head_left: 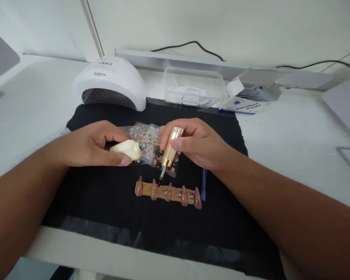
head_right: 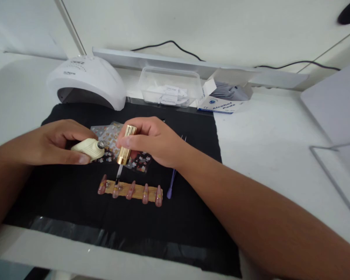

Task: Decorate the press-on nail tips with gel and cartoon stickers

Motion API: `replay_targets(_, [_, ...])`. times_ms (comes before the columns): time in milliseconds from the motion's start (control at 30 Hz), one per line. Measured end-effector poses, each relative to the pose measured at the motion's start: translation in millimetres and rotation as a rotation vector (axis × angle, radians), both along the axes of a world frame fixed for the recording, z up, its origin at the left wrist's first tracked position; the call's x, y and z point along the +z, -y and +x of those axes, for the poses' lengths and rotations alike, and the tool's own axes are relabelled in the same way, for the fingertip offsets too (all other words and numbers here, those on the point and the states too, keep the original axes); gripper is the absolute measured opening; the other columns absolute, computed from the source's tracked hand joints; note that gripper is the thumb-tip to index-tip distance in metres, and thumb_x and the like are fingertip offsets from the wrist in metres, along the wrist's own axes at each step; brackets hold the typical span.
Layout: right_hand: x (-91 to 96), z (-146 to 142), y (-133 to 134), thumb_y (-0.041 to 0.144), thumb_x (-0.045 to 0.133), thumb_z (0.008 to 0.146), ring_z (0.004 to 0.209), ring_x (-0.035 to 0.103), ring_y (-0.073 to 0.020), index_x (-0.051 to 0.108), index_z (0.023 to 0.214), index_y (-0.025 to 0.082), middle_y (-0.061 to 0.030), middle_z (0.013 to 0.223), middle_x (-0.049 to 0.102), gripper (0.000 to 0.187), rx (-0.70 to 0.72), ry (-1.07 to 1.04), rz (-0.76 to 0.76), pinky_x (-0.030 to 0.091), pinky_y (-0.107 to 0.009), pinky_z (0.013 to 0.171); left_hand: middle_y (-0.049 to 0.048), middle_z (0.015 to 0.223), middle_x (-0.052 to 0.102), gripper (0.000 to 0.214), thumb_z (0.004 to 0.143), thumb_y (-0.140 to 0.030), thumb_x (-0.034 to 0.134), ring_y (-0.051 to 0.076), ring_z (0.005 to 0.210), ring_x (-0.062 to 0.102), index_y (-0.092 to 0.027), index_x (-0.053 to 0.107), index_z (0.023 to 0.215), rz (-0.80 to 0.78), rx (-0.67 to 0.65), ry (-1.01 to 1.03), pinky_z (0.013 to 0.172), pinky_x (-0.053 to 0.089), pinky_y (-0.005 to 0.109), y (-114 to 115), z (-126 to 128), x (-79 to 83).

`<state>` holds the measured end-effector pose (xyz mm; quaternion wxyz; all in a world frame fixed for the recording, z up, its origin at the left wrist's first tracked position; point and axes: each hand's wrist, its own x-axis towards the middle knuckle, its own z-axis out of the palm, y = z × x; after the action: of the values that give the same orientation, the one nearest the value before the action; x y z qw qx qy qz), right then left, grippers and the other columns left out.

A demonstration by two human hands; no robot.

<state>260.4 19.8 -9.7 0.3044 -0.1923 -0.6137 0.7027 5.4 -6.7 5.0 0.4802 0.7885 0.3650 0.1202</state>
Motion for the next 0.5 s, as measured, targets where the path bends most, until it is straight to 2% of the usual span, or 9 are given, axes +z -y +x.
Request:
replay_targets(267, [-8.4,-1.7,-6.6,0.034,0.081,0.076,0.059,0.061,-0.0071,0.075,0.076,0.016,0.0016,0.068,0.069,0.019,-0.354,-0.221,-0.015,0.05,-0.018,0.058,-0.005,0.061,0.043,0.027,0.087,-0.03,0.066,0.008,0.055,0.04,-0.014,0.057,0.067,0.033,-0.023,0.057,0.05,0.029,0.02,0.1,2.8,0.0])
replay_targets(500, [-9.4,-1.4,-5.4,0.037,0.082,0.077,0.058,0.063,-0.0057,0.077,0.079,0.018,0.0024,0.069,0.072,0.019,-0.384,-0.261,0.017,0.053,-0.016,0.058,-0.0047,0.06,0.043,0.032,0.087,-0.032,0.067,0.008,0.054,0.04,-0.016,0.052,0.064,0.081,-0.019,0.05,0.051,0.028,0.02,0.8,3.6,-1.2])
